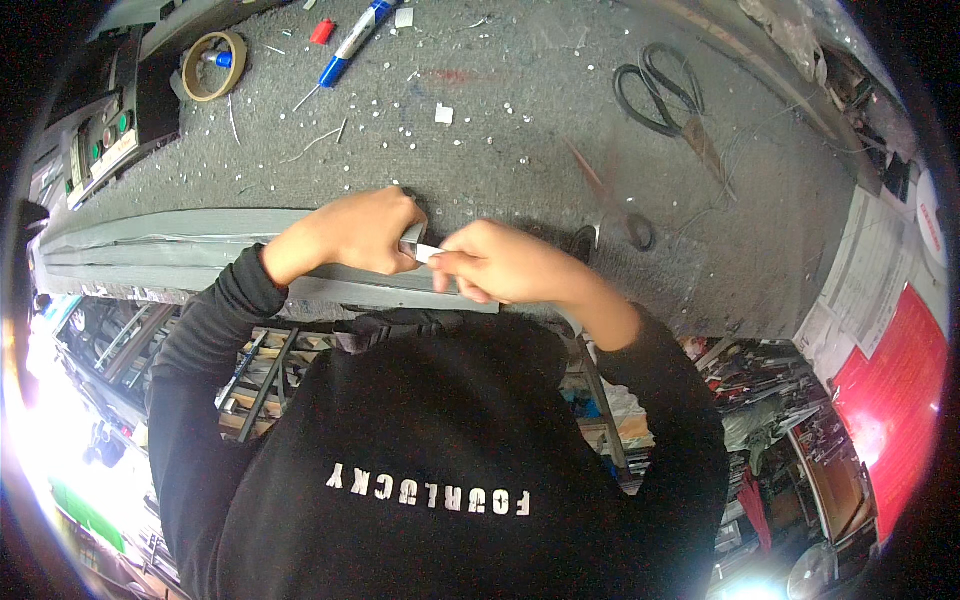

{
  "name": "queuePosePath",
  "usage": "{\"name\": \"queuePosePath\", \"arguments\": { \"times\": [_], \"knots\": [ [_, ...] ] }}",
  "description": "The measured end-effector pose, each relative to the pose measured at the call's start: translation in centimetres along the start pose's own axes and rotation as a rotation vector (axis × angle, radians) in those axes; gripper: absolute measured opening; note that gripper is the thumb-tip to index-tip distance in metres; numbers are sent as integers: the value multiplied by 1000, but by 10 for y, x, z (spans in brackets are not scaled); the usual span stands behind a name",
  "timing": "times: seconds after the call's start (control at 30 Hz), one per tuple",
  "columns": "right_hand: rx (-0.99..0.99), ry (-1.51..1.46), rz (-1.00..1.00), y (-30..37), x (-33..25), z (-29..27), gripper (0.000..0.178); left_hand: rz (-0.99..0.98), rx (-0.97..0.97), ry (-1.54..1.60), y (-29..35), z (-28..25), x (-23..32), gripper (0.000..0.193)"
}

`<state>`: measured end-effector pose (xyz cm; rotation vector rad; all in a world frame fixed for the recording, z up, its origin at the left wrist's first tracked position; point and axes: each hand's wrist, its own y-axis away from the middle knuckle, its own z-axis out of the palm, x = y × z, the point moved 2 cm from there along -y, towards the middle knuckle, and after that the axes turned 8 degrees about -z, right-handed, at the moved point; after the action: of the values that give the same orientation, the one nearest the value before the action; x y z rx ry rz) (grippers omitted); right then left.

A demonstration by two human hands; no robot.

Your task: The person measures and cuts a white strip, then repeatedly inserts it into a slot on a long metal frame. They use scissors to trim the strip and continue inserting it along the frame. The person walks to another area and returns to the workbench.

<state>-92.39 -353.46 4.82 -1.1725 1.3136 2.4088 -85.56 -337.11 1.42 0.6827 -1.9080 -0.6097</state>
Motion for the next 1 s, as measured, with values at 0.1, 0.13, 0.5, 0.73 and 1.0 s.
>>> {"name": "queuePosePath", "arguments": {
  "times": [0.1, 0.13, 0.5, 0.73, 1.0],
  "knots": [
    [73, 151, -79, 4, 4, -3, 32, -6, -9, 7, 0, -1, 1, 28],
    [123, 221, -150, 3, 6, -3, 32, -9, -14, 10, 0, -1, 1, 27],
    [189, 292, -238, -17, 9, 8, 32, -17, -27, -23, -2, -2, 3, 31],
    [65, 113, -132, -8, 0, 9, 33, -27, -20, -17, 1, -3, 1, 35],
    [195, 444, -247, -3, 11, -2, 33, -5, -25, 39, -1, -4, 1, 30]
  ]
}}
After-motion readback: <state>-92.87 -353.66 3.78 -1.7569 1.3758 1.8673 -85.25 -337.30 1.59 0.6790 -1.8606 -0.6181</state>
